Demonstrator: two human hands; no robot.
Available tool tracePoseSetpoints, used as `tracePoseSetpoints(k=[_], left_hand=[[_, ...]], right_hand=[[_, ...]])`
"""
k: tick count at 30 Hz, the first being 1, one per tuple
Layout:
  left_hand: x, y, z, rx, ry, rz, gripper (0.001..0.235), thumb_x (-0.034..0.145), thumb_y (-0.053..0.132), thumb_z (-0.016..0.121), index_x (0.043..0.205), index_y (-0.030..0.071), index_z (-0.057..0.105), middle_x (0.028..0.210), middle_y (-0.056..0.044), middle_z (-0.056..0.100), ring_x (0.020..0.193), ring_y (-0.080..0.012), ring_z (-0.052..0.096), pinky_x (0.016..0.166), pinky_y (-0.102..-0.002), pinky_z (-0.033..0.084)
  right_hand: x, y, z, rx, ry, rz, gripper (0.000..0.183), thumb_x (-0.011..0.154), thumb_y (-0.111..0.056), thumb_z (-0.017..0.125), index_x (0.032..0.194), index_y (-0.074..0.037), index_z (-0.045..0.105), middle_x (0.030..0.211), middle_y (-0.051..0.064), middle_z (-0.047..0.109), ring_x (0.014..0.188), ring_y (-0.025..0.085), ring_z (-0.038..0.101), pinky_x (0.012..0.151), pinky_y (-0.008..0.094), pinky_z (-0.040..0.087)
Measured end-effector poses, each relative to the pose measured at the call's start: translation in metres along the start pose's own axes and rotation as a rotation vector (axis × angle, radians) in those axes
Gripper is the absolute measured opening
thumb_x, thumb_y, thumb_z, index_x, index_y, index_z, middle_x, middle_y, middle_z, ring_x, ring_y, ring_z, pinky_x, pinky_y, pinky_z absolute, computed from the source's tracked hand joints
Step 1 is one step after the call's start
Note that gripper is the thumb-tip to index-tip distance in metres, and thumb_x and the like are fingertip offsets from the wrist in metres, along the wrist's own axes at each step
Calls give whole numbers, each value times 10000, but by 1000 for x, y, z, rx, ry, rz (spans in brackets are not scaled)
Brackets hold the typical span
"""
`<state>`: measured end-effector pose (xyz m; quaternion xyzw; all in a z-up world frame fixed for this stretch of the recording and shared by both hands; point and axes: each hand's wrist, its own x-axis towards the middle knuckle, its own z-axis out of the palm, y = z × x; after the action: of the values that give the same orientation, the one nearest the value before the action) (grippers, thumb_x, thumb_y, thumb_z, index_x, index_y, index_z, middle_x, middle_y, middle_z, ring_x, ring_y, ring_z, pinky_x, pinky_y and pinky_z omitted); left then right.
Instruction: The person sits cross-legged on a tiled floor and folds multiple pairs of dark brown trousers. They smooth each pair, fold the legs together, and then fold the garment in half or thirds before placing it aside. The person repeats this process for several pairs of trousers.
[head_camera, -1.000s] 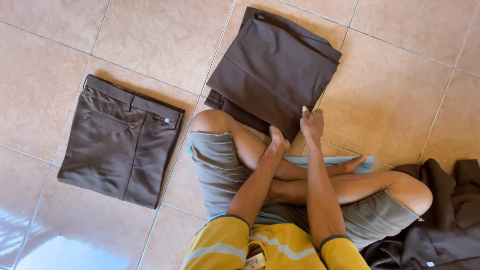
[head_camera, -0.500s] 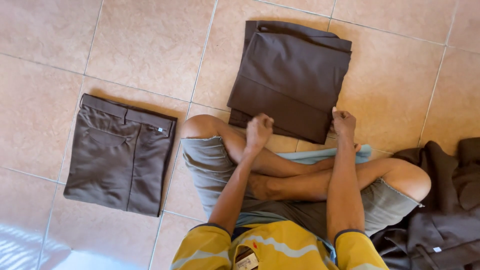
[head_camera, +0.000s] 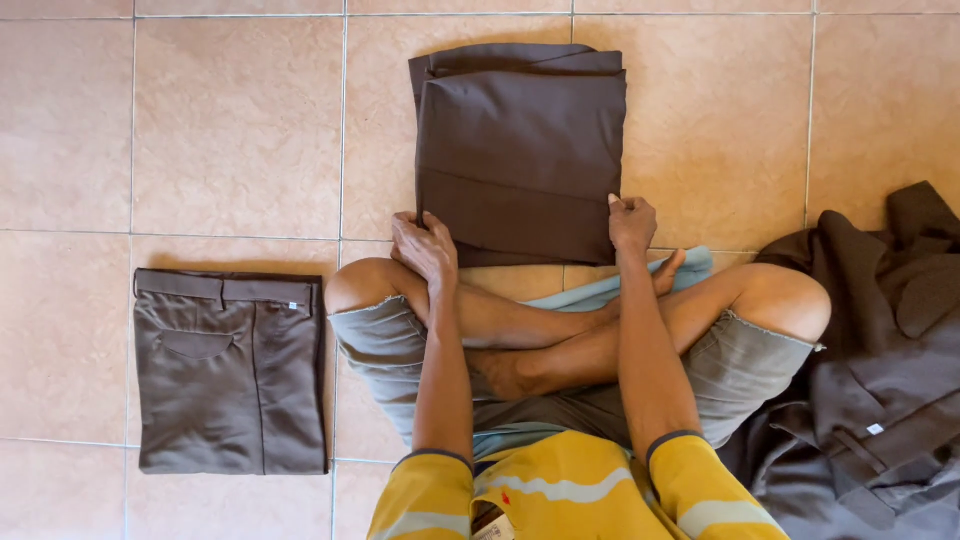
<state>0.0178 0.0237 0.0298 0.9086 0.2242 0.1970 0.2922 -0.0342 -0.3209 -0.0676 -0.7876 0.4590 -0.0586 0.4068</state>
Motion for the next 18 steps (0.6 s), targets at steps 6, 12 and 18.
tracePoseSetpoints(k=[6,12,18], left_hand=[[-17,-27,24,254,-264,61,399,747,131,699,1056,56,458,915,-169,614,795,-424,703,745,-548,560],[-10,-4,4,7,-259,-65,507,936,102,617,1342,-148,445,1088,-346,647,988,-542,672,860,-619,534],[-26,-54,47,172,-811,13,377,752,236,649,1063,86,498,920,-261,707,926,-501,720,769,-617,557]], right_hand=[[24,8,14,83,116,26,216,910,-308,786,1017,-129,735,864,84,745,867,266,752,717,391,595],[24,8,13,150,168,-23,193,905,-259,799,974,-98,717,836,104,727,793,247,722,665,368,577],[55,-16,-22,-61,423,-355,191,941,-116,763,1004,-103,584,857,88,646,840,325,694,724,448,571]])
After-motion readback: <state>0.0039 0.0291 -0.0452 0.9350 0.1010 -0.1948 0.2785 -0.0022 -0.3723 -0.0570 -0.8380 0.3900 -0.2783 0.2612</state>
